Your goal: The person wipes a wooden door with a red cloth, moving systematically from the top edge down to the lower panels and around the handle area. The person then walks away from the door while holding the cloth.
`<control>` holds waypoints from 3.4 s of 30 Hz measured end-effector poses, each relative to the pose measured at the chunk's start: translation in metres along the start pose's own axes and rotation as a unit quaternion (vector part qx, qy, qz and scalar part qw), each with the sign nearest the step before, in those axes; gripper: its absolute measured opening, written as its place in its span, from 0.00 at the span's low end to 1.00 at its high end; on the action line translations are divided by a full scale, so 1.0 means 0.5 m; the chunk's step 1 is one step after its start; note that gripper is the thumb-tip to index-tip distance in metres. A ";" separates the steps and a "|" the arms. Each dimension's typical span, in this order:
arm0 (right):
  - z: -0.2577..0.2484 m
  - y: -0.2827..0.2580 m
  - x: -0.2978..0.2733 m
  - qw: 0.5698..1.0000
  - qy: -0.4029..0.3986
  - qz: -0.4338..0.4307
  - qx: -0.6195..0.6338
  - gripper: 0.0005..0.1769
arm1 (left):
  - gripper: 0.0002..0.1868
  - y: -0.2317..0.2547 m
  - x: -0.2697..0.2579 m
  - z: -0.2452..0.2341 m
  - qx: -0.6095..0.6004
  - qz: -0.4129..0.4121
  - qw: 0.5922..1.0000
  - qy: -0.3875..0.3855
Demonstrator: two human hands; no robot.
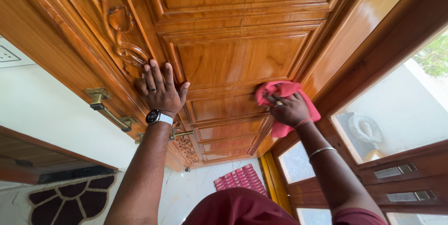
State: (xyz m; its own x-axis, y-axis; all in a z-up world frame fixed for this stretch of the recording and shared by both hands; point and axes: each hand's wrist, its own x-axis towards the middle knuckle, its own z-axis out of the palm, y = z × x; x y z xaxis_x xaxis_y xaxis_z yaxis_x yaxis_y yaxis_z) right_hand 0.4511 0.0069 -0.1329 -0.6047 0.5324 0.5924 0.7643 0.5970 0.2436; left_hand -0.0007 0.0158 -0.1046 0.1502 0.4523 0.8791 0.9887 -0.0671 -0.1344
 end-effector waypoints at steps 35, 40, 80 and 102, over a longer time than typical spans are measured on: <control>-0.067 -0.064 0.031 0.967 0.122 0.217 0.051 0.18 | 0.43 0.102 0.030 -0.103 -0.126 -0.083 0.988 -0.038; -0.062 -0.085 0.049 0.950 0.128 0.275 0.071 0.16 | 0.54 0.155 -0.021 -0.118 -0.127 -0.004 0.986 -0.109; 0.106 -0.126 -0.017 0.669 0.244 0.590 0.380 0.26 | 0.63 0.176 -0.122 0.014 -0.078 -0.002 0.945 -0.316; 0.359 -0.186 -0.112 0.390 0.239 0.684 0.568 0.16 | 0.54 0.179 -0.107 0.010 -0.036 0.007 0.925 -0.379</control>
State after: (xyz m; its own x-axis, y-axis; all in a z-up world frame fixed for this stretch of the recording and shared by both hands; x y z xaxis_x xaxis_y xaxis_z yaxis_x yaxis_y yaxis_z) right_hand 0.3735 0.0295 -0.3267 0.5130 0.8087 -0.2876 -0.4594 -0.0244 -0.8879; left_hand 0.0798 -0.0099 -0.1660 0.1464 0.9421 0.3016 0.9882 -0.1250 -0.0889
